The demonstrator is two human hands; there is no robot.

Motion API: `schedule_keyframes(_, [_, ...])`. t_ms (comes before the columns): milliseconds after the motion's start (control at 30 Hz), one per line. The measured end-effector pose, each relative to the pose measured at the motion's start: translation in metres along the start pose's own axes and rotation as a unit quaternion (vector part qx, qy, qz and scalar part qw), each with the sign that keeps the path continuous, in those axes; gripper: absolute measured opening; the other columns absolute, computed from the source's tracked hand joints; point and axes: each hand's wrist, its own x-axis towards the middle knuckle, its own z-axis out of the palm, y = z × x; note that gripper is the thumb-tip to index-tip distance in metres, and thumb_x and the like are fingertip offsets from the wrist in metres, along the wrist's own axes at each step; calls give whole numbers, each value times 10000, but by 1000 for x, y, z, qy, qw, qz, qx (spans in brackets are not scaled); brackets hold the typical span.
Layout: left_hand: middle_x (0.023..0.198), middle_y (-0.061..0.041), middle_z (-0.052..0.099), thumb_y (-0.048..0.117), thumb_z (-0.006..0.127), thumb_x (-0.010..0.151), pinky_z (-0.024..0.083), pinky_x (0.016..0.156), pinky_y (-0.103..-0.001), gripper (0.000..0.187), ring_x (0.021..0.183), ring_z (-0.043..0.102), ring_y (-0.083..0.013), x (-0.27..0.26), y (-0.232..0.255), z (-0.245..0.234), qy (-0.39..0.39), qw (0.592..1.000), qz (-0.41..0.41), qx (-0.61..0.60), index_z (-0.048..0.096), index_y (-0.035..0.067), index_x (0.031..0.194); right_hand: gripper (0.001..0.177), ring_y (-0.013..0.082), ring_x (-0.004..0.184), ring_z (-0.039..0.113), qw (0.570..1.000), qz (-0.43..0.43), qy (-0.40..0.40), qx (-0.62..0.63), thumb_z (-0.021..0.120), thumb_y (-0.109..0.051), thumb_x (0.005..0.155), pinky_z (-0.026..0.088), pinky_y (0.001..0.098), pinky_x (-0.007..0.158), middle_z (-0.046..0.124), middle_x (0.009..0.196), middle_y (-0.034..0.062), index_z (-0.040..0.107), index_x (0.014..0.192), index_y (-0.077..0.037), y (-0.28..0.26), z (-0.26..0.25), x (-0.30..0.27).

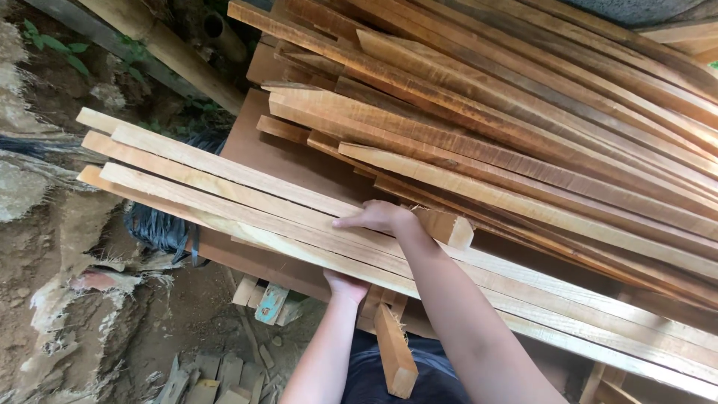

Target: Organizing thin wooden slats into a stack and then securing them with a black plastic strap and tensioning tool.

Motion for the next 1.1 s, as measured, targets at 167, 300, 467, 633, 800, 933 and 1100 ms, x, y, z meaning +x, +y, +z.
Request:
schedule_keyframes(167, [1547,-117,339,626,425,961,282,1217,-573,779,1448,343,-396,-10,-8,31,3,1000,-8,8,301,171,1582,1313,317,1468,434,1000,-1,5,-11,581,-986,497,338,455,1221,552,1505,159,567,1438,-70,9,8,14])
schedule_keyframes(300, [1536,-124,344,603,428,971,289,1212,-579,761,1442,347,-403,-1,-11,32,1,1000,-13,15,300,164,1579,1308,320,1448,461,1000,-7,11,-23,584,-994,503,361,455,1203,577,1476,166,585,1423,-64,12,9,24])
schedule_keyframes(467, [1522,-133,351,574,432,983,297,1205,-587,739,1433,353,-412,12,-14,19,6,999,-19,29,300,154,1576,1233,290,1388,528,999,-9,42,-13,590,-1010,487,409,459,1160,637,1399,127,644,1349,-130,19,13,32])
schedule_keyframes(633, [1508,-143,358,545,436,996,306,1198,-595,717,1425,359,-421,30,-18,7,-2,999,-15,44,299,144,1573,921,212,1141,688,965,-91,219,-113,498,-934,743,556,371,956,717,1190,33,644,1245,-176,18,35,-14])
schedule_keyframes(800, [1469,-237,504,390,288,1087,481,1072,-572,591,1328,541,-438,29,-7,-34,-56,956,19,287,337,22,1548,662,299,1378,496,756,-353,518,-188,574,-503,960,379,444,1132,536,1457,152,527,1439,-48,64,84,-33])
schedule_keyframes(933, [1187,-194,756,253,452,1043,630,825,-374,398,1045,755,-282,-33,6,-13,-59,823,58,561,645,-29,1247,668,321,1537,247,791,-328,479,-193,546,-460,967,201,483,1254,396,1598,171,503,1455,-5,116,110,-78])
schedule_keyframes(1100, [1026,-38,818,278,505,1055,567,600,-198,317,847,739,-97,-79,-17,43,-227,560,52,795,773,110,1034,265,303,1366,537,754,-393,521,-74,721,-172,873,419,468,1178,615,1375,121,677,1118,-81,188,142,-136])
